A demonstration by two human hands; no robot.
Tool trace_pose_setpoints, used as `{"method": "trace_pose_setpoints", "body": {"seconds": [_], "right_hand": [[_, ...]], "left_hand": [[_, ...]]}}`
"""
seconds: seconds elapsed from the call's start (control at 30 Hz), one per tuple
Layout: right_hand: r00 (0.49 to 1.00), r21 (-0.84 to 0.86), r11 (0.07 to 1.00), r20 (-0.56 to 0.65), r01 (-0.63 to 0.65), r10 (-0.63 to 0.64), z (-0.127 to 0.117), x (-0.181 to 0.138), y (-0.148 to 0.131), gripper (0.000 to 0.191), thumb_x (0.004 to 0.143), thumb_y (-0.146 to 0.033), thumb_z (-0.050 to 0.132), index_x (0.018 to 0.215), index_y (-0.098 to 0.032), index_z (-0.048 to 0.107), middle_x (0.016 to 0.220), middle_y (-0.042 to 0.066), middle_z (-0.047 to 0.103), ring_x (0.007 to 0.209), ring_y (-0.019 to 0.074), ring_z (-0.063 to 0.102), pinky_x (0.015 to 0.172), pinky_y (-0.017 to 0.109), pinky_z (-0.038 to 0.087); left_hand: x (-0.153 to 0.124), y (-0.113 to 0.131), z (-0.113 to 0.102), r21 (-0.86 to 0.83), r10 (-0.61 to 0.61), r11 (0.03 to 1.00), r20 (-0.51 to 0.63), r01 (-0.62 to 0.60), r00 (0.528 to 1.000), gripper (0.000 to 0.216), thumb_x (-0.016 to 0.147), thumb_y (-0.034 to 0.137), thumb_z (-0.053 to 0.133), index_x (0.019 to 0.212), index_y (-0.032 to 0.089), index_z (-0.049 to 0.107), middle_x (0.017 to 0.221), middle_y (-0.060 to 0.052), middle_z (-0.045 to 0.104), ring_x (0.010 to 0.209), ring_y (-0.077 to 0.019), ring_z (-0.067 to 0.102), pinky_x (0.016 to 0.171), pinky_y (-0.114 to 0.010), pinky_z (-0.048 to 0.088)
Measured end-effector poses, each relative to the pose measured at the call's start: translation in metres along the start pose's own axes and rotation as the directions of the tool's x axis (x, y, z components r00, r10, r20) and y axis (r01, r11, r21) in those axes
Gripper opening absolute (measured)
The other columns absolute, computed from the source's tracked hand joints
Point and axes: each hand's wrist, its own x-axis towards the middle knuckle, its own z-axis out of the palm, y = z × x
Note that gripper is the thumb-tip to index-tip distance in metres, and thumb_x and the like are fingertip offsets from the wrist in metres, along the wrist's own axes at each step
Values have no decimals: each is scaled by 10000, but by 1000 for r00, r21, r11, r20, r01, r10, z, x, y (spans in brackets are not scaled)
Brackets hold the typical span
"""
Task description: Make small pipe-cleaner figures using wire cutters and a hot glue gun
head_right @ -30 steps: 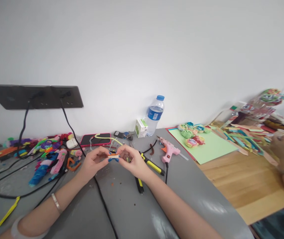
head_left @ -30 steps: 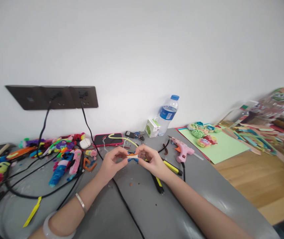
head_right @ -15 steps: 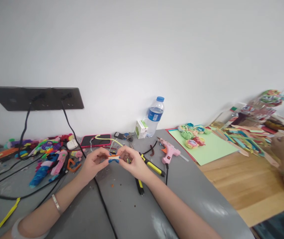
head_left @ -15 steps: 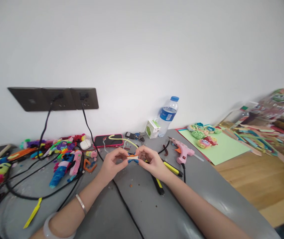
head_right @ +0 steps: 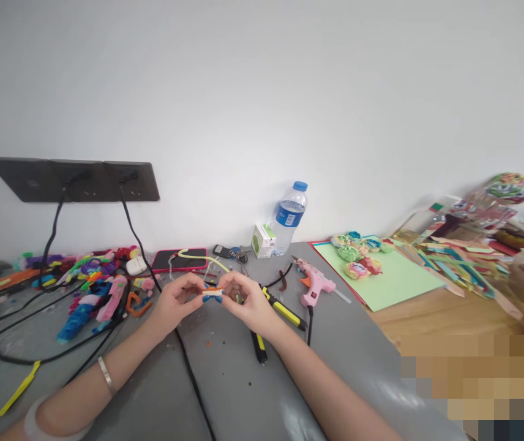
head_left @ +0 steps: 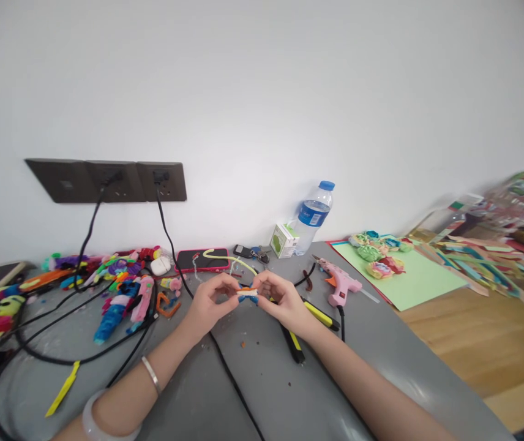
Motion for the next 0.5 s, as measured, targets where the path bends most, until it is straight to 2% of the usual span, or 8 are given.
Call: {"method": "trace_pose_setpoints", "body": {"seconds": [0.5], "right_hand": [[1000, 13, 1000, 0, 0, 0, -1, -1, 3, 132, 879, -300, 614, 948, -193, 578, 782, 5, 551, 671, 131, 488, 626, 250, 395]], "left_hand": [[-2, -8, -2, 10, -22, 1000, 18, 22, 1000, 64, 777, 167, 644, 838, 175, 627, 832, -21, 634, 775, -143, 590, 745, -256, 475]]}}
